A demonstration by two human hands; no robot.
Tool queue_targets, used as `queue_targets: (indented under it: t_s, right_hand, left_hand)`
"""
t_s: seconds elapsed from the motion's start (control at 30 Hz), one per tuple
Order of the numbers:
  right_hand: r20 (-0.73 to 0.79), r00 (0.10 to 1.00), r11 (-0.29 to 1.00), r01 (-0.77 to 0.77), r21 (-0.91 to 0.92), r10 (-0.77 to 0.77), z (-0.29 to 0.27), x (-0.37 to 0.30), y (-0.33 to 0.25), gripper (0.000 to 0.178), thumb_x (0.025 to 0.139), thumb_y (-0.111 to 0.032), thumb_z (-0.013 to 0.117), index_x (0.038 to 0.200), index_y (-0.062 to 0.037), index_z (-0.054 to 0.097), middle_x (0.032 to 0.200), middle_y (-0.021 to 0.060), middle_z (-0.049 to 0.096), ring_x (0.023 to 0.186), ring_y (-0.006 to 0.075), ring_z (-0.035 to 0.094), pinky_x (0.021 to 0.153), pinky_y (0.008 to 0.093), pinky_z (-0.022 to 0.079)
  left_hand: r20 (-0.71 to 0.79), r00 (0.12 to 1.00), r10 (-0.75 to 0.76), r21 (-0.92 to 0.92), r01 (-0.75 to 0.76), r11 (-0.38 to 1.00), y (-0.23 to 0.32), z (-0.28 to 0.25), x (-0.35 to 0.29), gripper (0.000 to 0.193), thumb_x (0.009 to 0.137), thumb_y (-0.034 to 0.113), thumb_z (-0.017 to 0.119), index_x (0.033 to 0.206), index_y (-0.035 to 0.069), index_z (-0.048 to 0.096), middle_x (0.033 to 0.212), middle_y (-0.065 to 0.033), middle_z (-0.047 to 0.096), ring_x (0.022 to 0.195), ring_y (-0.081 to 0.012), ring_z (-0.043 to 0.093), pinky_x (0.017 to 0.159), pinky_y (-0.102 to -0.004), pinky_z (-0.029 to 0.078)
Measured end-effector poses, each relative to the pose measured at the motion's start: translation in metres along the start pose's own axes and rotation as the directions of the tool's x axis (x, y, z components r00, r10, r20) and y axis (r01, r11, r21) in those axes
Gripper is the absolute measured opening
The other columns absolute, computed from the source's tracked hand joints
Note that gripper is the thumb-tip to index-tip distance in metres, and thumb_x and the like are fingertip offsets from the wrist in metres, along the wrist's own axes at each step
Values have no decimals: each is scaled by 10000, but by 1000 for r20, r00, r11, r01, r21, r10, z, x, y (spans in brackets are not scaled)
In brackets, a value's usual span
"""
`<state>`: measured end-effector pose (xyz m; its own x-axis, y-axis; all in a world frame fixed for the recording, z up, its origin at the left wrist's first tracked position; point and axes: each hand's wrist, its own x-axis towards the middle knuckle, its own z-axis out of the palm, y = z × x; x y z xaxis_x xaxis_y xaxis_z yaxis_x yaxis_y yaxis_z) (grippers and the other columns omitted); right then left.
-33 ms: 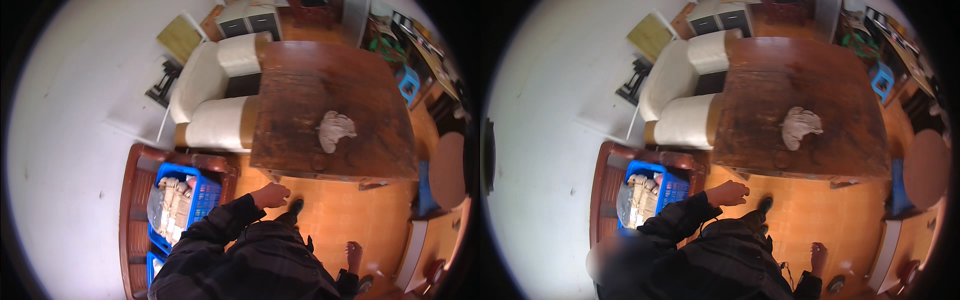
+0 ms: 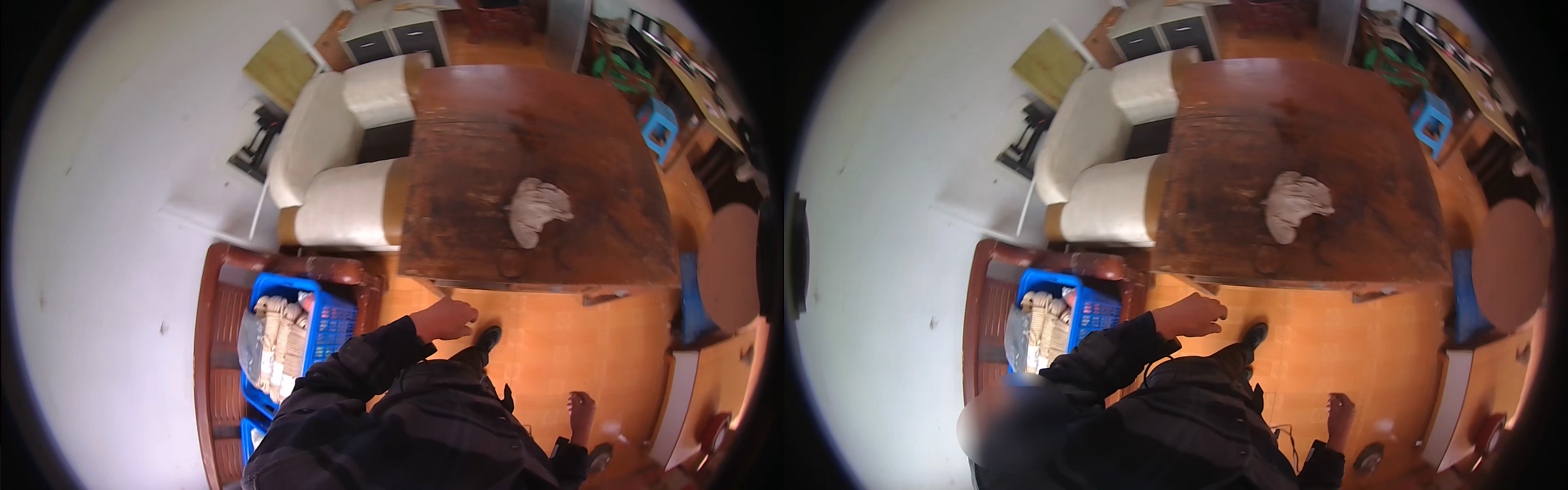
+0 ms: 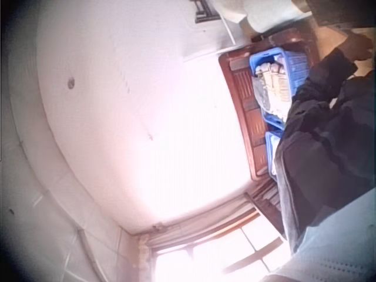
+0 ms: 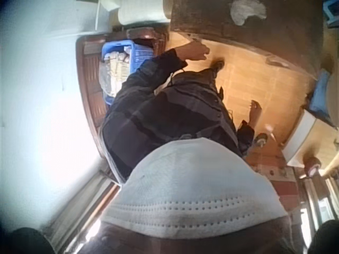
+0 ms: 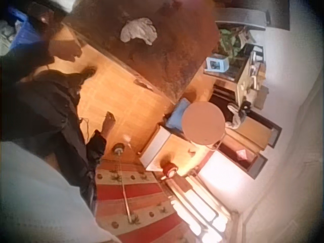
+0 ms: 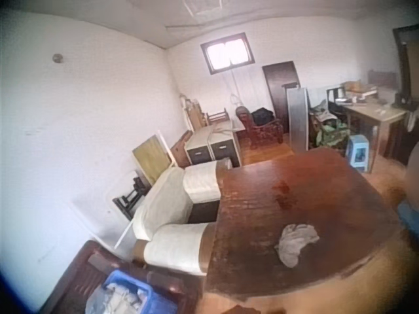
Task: The person assembles a white metal frame around a two-tone armchair. They lift and position the frame, adjust its alignment, and walk around the room to reposition it multiple times.
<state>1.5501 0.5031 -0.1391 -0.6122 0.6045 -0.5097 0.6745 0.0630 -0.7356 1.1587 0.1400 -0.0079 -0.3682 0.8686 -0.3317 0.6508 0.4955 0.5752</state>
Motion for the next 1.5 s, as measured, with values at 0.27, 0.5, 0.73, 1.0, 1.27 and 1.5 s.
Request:
queue_targets:
  t_s: [0.27, 0.5, 0.73, 1.0, 1.27, 1.5]
  right_hand:
    - [-103, 933, 873, -278, 402, 344, -50, -64, 16, 392, 1058, -312, 571, 953, 45, 696, 786, 64, 680, 677, 133, 650, 604, 275, 510]
    - [-155, 831, 748, -379, 545, 534, -30, -108, 60, 287, 981, -223, 620, 1032, 44, 712, 787, 100, 710, 665, 161, 681, 579, 296, 543]
    - [-139, 860, 777, -360, 517, 491, -96, -39, 104, 294, 973, -248, 634, 1002, 30, 725, 767, 97, 717, 657, 166, 687, 598, 314, 552]
    - [-306, 844, 859, -297, 417, 440, -297, 36, 151, 309, 948, -247, 653, 991, 50, 725, 785, 149, 731, 680, 222, 719, 655, 348, 562]
    - [-354, 906, 946, -127, 298, 233, -474, 179, 113, 285, 970, -234, 652, 1002, 40, 719, 787, 141, 722, 720, 210, 709, 680, 354, 554]
    - [-85, 996, 992, -6, -125, -5, -551, 320, 69, 251, 964, -213, 664, 1017, 26, 714, 751, 109, 706, 694, 180, 695, 647, 335, 529]
  left_hand:
    - [83, 845, 528, 65, -533, 844, 142, -10, 202, 247, 846, 225, 676, 1001, 34, 657, 947, -157, 666, 945, -384, 649, 813, -504, 510]
    - [235, 726, 646, 16, -667, 745, 223, -7, 305, 256, 841, 195, 696, 1026, 18, 691, 982, -165, 679, 983, -369, 646, 869, -477, 503]
    - [336, 748, 572, 156, -643, 749, 291, 11, 411, 254, 847, 204, 705, 1023, 21, 705, 976, -171, 696, 975, -371, 666, 834, -488, 516]
    - [278, 926, 254, 177, -309, 934, 373, 24, 520, 265, 862, 245, 708, 1030, 40, 701, 1050, -183, 698, 1012, -390, 669, 885, -498, 526]
    - [116, 991, 68, 263, -97, 960, 366, 31, 590, 279, 854, 280, 680, 953, 24, 729, 946, -235, 721, 982, -427, 686, 856, -546, 544]
    - [-66, 997, -35, 156, 45, 987, 375, 38, 661, 271, 880, 309, 680, 880, 39, 672, 860, -195, 691, 883, -436, 667, 761, -550, 515]
